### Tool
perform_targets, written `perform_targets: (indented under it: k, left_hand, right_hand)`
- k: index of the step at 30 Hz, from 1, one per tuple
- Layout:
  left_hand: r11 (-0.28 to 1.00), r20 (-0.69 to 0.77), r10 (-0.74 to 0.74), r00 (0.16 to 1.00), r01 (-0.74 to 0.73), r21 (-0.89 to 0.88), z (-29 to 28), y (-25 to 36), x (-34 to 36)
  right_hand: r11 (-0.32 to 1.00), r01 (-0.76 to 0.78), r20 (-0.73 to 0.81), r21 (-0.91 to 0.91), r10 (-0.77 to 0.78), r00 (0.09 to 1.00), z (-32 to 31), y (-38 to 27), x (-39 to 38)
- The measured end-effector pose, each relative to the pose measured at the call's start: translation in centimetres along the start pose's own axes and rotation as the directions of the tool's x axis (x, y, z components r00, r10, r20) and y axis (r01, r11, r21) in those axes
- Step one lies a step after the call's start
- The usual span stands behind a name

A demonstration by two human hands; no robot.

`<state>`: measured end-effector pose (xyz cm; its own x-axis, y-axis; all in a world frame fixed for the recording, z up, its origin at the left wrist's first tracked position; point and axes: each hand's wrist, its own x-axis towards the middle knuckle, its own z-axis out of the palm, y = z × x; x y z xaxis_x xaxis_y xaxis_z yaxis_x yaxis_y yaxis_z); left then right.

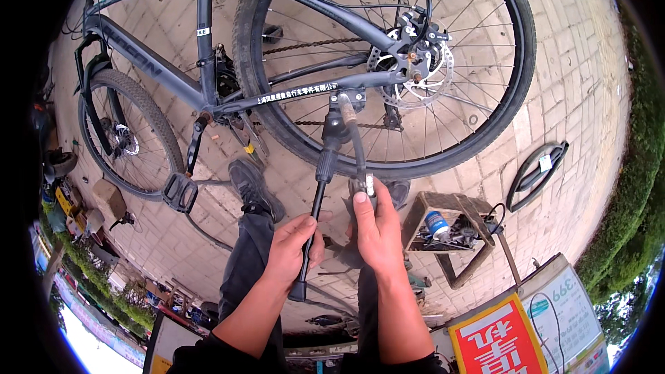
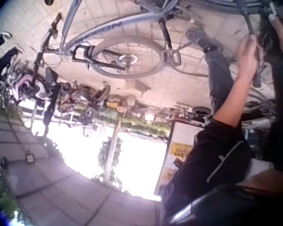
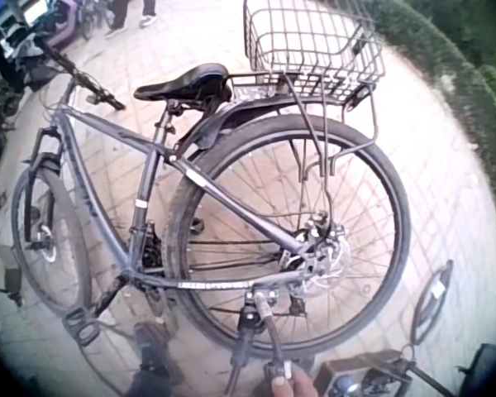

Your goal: The person sits on the ground and uses a handheld welding torch to weld the rear triangle of a bicycle frame. They repeatedly apply the torch to the metal joints, generating bright sparks, and briefly stand to retrieve a tool from a nearby workbench before resuming the welding process.

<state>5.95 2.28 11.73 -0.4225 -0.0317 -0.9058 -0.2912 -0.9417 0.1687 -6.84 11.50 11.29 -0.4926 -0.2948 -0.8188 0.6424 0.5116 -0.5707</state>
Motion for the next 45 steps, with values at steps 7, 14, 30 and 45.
perform_targets:
  k: [7,14,30,45]
  left_hand:
    - [0.999,0.016,0.003,1.000,-0.002,-0.049,-0.1,-0.2,0.1]
    - [0.999,-0.015,-0.018,1.000,0.018,-0.029,0.2,0.1,0.1]
    - [0.998,0.015,-0.012,1.000,0.013,-0.065,-0.3,-0.3,0.3]
    - [0.997,0.007,0.020,1.000,-0.019,-0.075,0.9,0.6,0.6]
  right_hand:
    - [1.000,-0.008,-0.029,0.028,0.009,1.000,0.5,0.2,0.7]
    - [0.997,0.005,-0.042,0.071,-0.002,0.999,0.7,-0.6,0.8]
    - [0.952,-0.089,0.013,0.292,0.089,0.996,1.3,-0.4,1.1]
    - [0.920,-0.088,0.015,0.383,0.088,0.996,2.2,-0.1,0.6]
